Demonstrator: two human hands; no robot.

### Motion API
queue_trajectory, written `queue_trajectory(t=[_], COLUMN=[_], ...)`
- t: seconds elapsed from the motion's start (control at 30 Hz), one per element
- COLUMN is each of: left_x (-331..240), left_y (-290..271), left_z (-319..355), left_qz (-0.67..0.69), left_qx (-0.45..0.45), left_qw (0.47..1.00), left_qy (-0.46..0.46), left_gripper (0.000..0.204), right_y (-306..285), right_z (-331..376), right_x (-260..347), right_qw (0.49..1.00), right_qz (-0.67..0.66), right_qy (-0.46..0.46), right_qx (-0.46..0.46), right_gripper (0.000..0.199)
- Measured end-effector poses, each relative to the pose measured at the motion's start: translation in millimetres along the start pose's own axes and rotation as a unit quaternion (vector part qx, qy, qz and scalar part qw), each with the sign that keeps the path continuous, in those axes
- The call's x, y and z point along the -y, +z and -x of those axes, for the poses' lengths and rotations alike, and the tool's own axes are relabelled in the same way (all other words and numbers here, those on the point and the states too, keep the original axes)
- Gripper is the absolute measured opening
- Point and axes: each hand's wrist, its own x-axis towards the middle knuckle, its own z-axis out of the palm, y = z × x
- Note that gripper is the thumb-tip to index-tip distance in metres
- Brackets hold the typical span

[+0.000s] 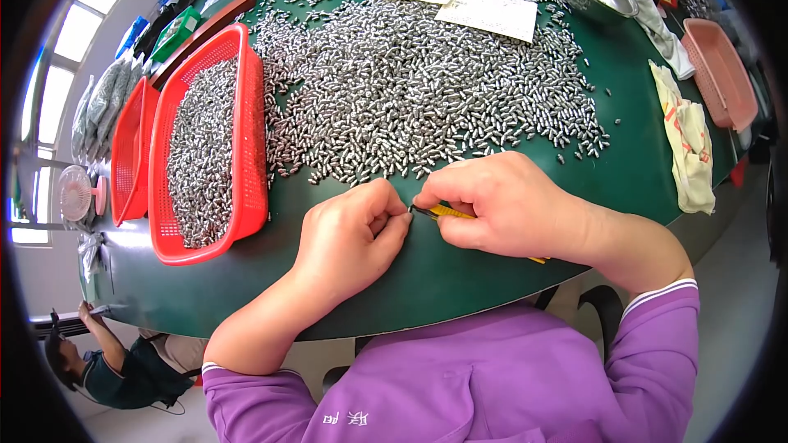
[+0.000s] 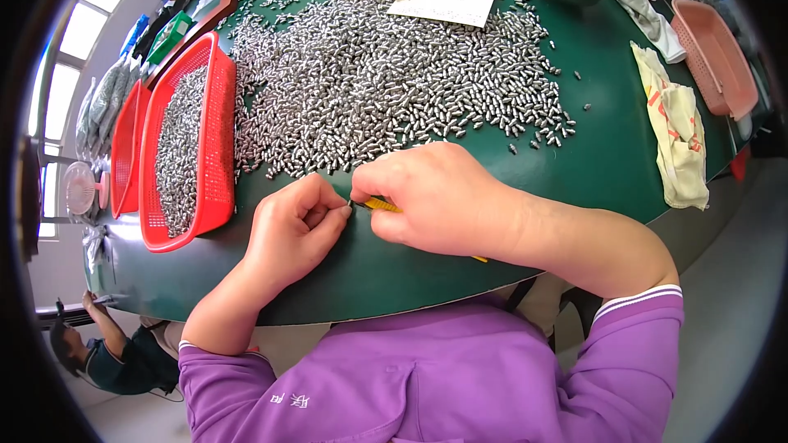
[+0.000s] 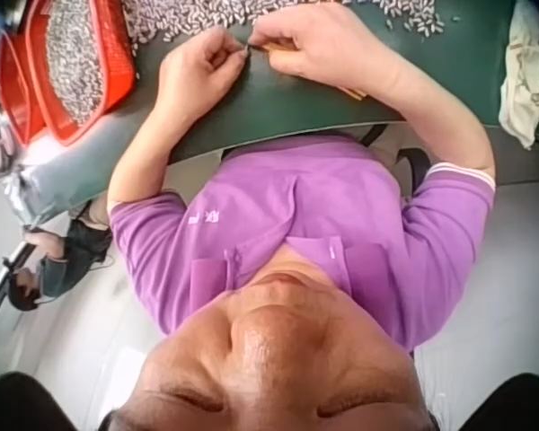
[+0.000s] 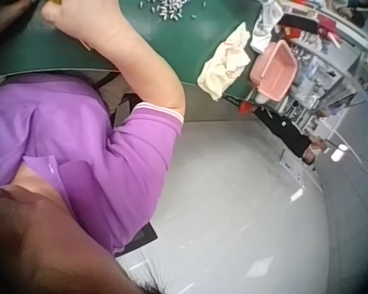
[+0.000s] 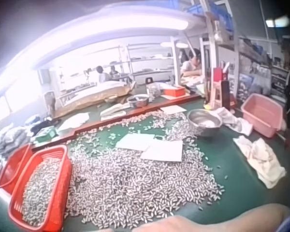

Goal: Inspecting and cleaning small metal components using a utility knife on a workshop bench.

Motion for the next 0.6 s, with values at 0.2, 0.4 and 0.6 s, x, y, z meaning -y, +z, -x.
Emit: queue_trajectory(t=[0.2,0.4,0.6], left_x=[-1,-1,8], left_y=[-1,-2,3], left_z=[-1,0,-2], left_qz=[0.0,-0.022,0.038], left_qx=[0.013,0.013,-0.015], left_qw=[1.0,1.0,0.999], left_qy=[-0.013,-0.002,-0.024], left_gripper=[0.011,0.01,0.011], right_y=[0,0,-38], right_z=[-3,0,-8], right_x=[0,4,-23], right_qw=[1.0,0.999,0.931], right_qz=[0.008,0.027,0.171], right_qy=[-0.009,-0.01,0.011], right_qx=[0.006,-0.043,-0.323], right_gripper=[0.02,0.021,0.026])
